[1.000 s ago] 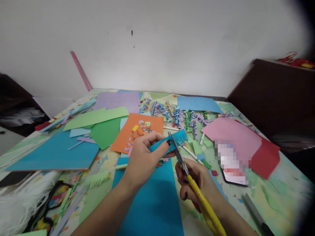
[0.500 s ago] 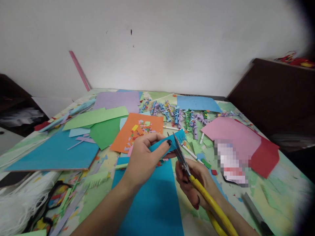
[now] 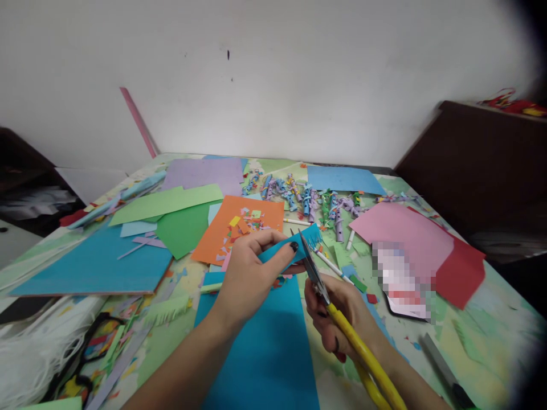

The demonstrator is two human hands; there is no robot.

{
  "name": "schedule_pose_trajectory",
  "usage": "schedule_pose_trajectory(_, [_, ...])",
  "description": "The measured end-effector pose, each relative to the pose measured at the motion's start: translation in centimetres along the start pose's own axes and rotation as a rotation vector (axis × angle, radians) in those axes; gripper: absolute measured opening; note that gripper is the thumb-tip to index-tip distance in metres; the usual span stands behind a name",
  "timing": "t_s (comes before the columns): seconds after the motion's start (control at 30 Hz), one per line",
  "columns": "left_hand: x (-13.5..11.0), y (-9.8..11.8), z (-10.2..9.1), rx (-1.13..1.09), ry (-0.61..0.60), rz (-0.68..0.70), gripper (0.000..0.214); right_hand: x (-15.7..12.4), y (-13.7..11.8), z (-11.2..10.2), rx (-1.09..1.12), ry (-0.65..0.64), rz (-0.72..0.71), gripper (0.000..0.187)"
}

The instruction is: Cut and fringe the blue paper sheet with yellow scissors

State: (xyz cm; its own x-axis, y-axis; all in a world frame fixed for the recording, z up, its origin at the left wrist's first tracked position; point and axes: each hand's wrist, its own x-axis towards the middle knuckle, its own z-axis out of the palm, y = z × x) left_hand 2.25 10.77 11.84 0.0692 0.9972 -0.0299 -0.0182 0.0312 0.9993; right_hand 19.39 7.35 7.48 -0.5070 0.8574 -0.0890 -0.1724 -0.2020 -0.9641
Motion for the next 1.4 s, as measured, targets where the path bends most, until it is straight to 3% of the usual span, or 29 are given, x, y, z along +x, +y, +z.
schedule_pose_trajectory(0.43, [0.0,-0.2,0.1,-0.105,-0.011,-0.045,0.018,0.1,-0.1,0.3,-0.049,0.027,-0.016,0.037])
schedule_pose_trajectory(0.97, [0.1,0.1,0.1,-0.138,-0.019,-0.052,0.017,0.2,-0.3,0.4,-0.109,0.051,-0.016,0.042])
schedule_pose_trajectory(1.4, [0.2,-0.2,0.0,-0.024,0.013,-0.012,0.015,0.2,1.1,-0.4,0.088,-0.036,-0.077,0.035])
